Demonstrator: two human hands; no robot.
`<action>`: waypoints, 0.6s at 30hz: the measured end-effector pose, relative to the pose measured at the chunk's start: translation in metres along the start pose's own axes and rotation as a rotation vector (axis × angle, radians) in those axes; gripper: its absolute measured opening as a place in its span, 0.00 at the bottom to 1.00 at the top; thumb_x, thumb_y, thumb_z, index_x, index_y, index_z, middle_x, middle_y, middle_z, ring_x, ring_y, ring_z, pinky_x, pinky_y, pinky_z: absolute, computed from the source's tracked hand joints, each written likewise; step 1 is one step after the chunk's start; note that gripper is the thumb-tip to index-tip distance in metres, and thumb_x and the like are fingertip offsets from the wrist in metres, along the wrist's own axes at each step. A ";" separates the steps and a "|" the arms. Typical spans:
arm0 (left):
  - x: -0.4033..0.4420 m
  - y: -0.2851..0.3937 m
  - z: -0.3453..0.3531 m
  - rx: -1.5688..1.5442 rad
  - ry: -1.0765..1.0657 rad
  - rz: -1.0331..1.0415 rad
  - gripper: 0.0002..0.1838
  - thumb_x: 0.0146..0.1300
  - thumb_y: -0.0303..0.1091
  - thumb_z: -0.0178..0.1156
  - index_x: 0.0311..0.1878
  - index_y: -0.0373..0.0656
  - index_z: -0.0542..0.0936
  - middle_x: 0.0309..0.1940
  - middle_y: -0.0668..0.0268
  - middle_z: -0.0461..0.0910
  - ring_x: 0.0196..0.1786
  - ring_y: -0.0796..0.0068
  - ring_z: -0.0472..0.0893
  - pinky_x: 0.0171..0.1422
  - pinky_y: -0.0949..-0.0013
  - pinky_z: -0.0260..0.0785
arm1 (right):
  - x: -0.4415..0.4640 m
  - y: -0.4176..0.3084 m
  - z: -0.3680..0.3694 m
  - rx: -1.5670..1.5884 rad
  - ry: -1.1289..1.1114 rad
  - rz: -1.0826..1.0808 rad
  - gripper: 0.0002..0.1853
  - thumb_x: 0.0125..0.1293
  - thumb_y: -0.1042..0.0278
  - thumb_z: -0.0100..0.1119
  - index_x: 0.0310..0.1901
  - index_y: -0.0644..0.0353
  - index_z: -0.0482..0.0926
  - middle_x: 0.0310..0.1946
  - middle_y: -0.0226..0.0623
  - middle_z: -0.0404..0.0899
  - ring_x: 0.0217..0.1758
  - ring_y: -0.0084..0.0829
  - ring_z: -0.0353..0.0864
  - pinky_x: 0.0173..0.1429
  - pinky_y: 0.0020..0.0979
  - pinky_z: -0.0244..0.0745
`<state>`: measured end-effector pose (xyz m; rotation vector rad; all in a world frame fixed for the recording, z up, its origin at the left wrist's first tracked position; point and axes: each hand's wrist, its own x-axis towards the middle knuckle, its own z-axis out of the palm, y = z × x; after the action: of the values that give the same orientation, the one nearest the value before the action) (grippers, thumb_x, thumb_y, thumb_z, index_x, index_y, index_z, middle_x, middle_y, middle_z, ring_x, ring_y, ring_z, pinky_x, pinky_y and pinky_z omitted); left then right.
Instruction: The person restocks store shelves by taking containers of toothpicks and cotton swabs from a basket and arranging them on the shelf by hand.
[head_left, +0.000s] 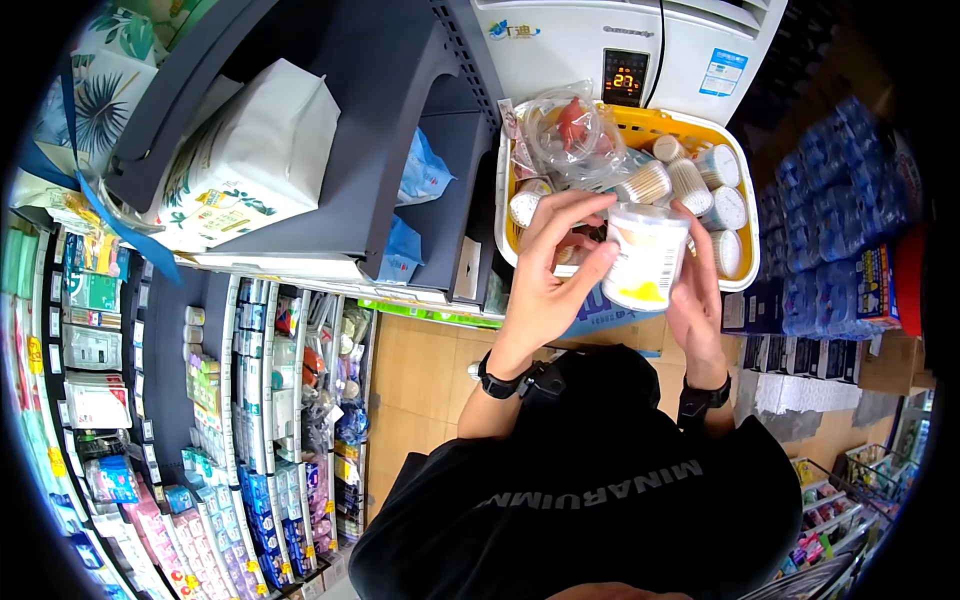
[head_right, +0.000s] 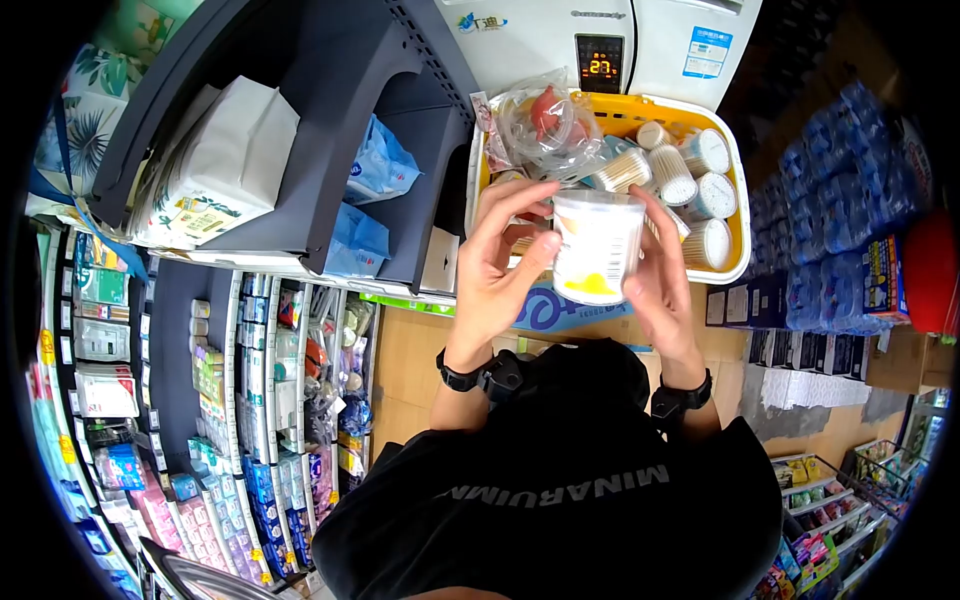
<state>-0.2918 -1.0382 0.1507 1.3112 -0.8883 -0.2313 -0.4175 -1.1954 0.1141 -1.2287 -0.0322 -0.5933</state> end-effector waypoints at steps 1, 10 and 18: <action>0.001 0.001 0.003 0.032 -0.007 0.001 0.23 0.70 0.26 0.67 0.67 0.39 0.78 0.65 0.62 0.72 0.60 0.73 0.77 0.61 0.70 0.74 | -0.001 0.001 0.000 -0.045 -0.031 -0.029 0.50 0.65 0.58 0.67 0.81 0.64 0.48 0.80 0.52 0.52 0.82 0.46 0.57 0.83 0.46 0.54; -0.006 -0.007 0.010 -0.349 -0.065 -0.220 0.27 0.73 0.30 0.66 0.71 0.38 0.71 0.74 0.58 0.70 0.68 0.64 0.77 0.68 0.63 0.75 | 0.002 -0.003 0.007 -0.079 -0.050 0.016 0.53 0.62 0.68 0.71 0.82 0.65 0.46 0.78 0.51 0.56 0.82 0.43 0.57 0.84 0.43 0.52; -0.005 -0.006 0.004 -0.091 0.043 -0.089 0.18 0.77 0.25 0.58 0.67 0.36 0.77 0.70 0.58 0.74 0.63 0.71 0.79 0.67 0.65 0.75 | 0.000 -0.003 0.004 -0.172 0.002 -0.065 0.48 0.67 0.64 0.69 0.81 0.65 0.50 0.80 0.53 0.55 0.82 0.45 0.58 0.84 0.47 0.53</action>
<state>-0.2962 -1.0397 0.1428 1.2678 -0.7748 -0.3088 -0.4174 -1.1928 0.1178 -1.3976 -0.0200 -0.6642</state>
